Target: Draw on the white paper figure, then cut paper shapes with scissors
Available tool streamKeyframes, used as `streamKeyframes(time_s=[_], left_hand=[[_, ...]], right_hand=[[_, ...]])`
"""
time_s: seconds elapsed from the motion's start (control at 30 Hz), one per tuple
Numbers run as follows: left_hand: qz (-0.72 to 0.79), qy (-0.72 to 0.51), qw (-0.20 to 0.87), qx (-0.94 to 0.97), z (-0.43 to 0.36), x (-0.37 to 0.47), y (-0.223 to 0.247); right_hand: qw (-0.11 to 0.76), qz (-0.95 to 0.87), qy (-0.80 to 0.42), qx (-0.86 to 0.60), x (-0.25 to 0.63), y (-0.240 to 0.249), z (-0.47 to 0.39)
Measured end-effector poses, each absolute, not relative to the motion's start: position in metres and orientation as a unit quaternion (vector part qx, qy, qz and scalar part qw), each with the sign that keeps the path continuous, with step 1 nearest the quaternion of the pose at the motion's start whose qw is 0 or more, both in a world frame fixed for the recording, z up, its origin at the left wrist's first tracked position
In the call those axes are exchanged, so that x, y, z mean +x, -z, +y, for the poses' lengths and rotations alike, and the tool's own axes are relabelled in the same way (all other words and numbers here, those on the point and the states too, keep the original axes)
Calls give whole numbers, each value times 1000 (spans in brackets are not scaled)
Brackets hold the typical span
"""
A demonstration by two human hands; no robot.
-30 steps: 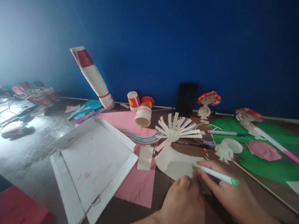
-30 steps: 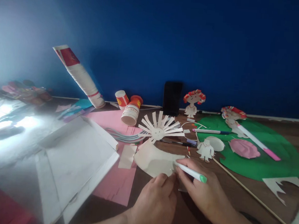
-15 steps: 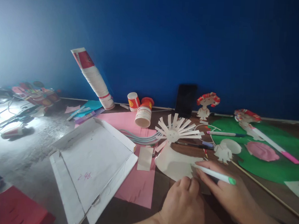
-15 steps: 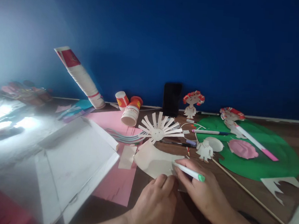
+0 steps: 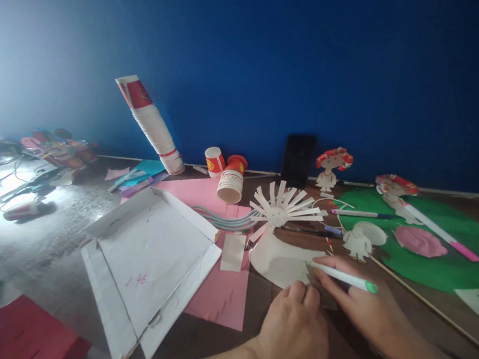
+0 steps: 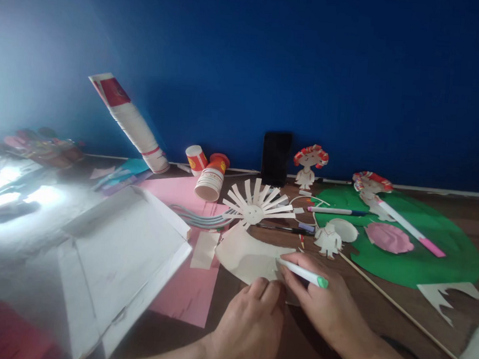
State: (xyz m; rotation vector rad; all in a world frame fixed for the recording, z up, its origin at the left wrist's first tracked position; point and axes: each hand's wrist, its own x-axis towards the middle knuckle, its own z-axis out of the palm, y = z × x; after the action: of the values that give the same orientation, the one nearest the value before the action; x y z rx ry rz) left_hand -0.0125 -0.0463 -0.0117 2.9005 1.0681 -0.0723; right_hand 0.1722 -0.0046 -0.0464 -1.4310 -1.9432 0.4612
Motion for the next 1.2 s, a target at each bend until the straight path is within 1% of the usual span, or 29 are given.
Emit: streamKeyframes(time_s=[0.3, 0.6, 0.73, 0.87, 1.07, 1.2], left_hand=[[357, 21, 55, 932, -45, -14, 9], [362, -14, 34, 931, -49, -15, 18], [360, -7, 29, 933, -49, -15, 17], [347, 9, 28, 938, -48, -16, 11], [344, 35, 39, 938, -46, -15, 3], [339, 40, 33, 939, -46, -15, 2]], right_hand=[[332, -745, -167, -554, 173, 49, -4], [328, -745, -174, -554, 175, 53, -3], [334, -740, -171, -558, 175, 54, -2], [319, -741, -170, -566, 176, 51, 0], [271, -750, -184, -574, 180, 40, 8], [271, -741, -203, -580, 180, 34, 12]])
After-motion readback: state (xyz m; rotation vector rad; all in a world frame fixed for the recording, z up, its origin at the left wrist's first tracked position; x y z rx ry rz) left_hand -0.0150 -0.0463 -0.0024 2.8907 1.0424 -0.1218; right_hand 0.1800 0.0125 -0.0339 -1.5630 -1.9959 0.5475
